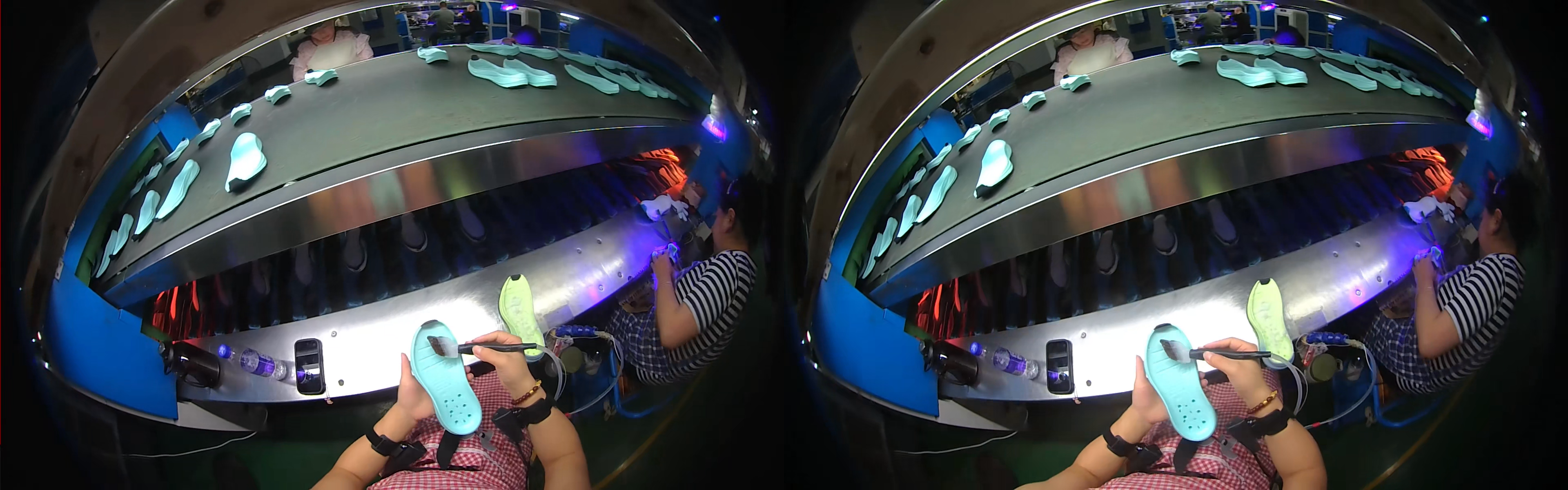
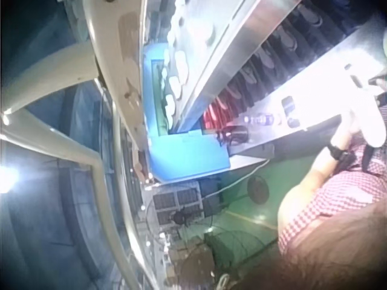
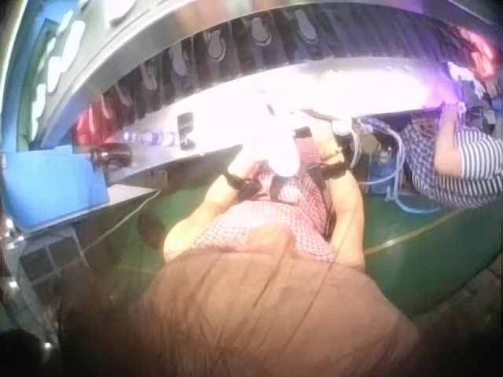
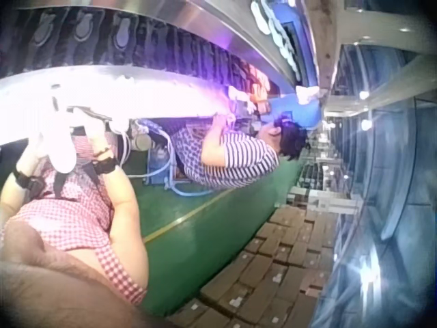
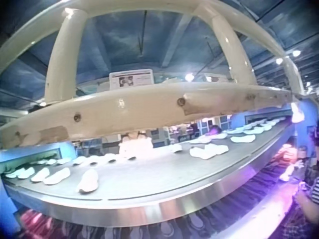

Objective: Apply adhesive or a finishing substance to the soles of shoes using a brush on a manufacturing assembly line.

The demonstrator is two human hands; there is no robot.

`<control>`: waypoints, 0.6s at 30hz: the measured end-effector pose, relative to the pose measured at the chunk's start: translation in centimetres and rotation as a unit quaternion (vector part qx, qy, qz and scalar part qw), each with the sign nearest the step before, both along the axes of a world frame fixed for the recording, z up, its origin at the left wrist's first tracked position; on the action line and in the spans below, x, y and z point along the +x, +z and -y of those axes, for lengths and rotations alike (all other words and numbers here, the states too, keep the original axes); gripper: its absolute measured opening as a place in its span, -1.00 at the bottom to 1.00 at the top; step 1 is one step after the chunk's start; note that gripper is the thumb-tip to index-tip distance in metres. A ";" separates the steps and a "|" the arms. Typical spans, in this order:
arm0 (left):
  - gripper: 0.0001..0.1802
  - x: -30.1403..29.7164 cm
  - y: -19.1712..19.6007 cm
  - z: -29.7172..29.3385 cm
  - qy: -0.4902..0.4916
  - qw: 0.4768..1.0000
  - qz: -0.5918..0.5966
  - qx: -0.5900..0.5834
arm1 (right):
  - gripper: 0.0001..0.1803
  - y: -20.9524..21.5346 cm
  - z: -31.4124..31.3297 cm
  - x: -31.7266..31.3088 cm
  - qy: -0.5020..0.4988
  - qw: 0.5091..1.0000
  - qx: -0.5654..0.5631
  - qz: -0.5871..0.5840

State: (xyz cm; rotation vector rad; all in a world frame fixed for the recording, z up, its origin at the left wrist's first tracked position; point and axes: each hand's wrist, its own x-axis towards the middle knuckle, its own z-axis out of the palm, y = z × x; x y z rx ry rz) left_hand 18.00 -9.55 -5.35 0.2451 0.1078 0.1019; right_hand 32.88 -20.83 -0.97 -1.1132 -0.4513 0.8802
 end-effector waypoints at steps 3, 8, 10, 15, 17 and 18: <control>0.00 0.4 -0.4 0.6 -0.022 0.999 0.027 -0.016 | -0.83 0.4 -0.9 0.0 -0.004 0.999 -0.005 0.031; -0.10 2.0 0.8 1.8 0.106 0.977 -0.168 0.078 | -0.82 0.9 -1.5 -1.1 -0.006 0.951 -0.057 0.305; -0.13 2.3 0.2 1.7 0.162 0.957 -0.216 0.104 | -0.77 2.4 -1.1 -1.8 0.015 0.914 -0.027 0.404; -0.10 1.5 0.1 -1.7 0.177 0.957 -0.187 0.134 | -0.76 2.8 2.2 -0.4 0.210 0.845 -0.031 0.491; -0.07 1.0 0.6 -2.3 0.139 0.977 -0.116 0.116 | -0.76 3.7 3.2 0.7 0.294 0.867 0.008 0.401; -0.07 0.8 1.5 -1.9 0.127 0.979 -0.105 0.123 | -0.74 4.0 3.3 1.1 0.314 0.867 -0.011 0.388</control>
